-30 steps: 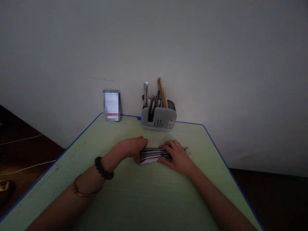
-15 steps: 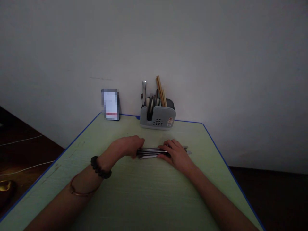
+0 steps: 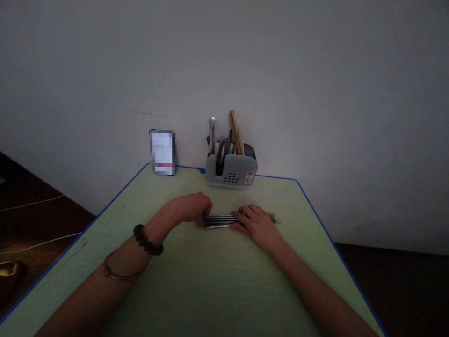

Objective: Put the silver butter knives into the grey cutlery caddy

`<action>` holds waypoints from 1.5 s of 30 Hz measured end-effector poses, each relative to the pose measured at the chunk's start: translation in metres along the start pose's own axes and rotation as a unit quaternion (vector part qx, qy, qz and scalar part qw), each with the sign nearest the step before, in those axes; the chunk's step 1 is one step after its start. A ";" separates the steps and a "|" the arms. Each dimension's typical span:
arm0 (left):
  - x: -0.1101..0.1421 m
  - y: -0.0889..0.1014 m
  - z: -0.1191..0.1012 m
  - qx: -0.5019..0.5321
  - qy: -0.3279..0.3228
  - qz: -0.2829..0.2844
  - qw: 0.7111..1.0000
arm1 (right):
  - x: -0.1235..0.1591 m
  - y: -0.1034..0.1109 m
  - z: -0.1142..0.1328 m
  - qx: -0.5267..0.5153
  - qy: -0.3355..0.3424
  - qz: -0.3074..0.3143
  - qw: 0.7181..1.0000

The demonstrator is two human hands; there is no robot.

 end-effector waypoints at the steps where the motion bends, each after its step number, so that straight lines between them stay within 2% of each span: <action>1: -0.001 0.000 0.000 0.008 -0.005 0.000 1.000 | 0.000 0.000 0.000 0.003 -0.002 -0.001 1.000; 8: -0.004 0.000 0.003 0.041 -0.024 -0.004 0.999 | -0.001 0.000 0.001 0.031 -0.014 0.006 0.999; 12: -0.003 -0.002 -0.005 0.003 -0.026 -0.016 1.000 | -0.002 -0.001 0.001 0.025 -0.016 0.011 0.999; 17: 0.000 -0.004 -0.017 -0.065 0.014 -0.028 0.997 | -0.003 -0.001 0.001 0.025 -0.015 0.009 1.000; 25: 0.001 -0.003 -0.025 -0.091 0.004 -0.039 0.995 | -0.005 -0.001 -0.004 0.014 -0.028 0.004 1.000; 33: 0.000 -0.002 -0.032 -0.113 0.001 -0.057 0.992 | -0.001 -0.001 -0.011 -0.056 -0.052 -0.020 0.997; 38: -0.007 0.000 -0.025 -0.101 -0.010 -0.067 0.993 | -0.001 -0.001 -0.012 -0.063 -0.046 -0.007 0.997; 42: -0.012 -0.002 -0.010 -0.041 -0.056 -0.066 0.995 | -0.001 -0.003 -0.014 -0.052 -0.065 -0.008 0.997; 44: -0.013 -0.006 -0.002 0.013 -0.083 -0.086 0.993 | -0.002 -0.004 -0.015 -0.047 -0.069 -0.008 0.997; 45: -0.012 -0.007 0.002 0.038 -0.094 -0.115 0.988 | -0.002 -0.004 -0.016 -0.045 -0.069 -0.008 0.997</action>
Point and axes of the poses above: each hand's wrist, its own x-axis away from the middle knuckle, its own y-axis out of the back of the hand, z = x × y, the point moved 7 cm from there along -x, towards the middle knuckle, and after that the axes turned 7 degrees about z, right-handed, at the moved point
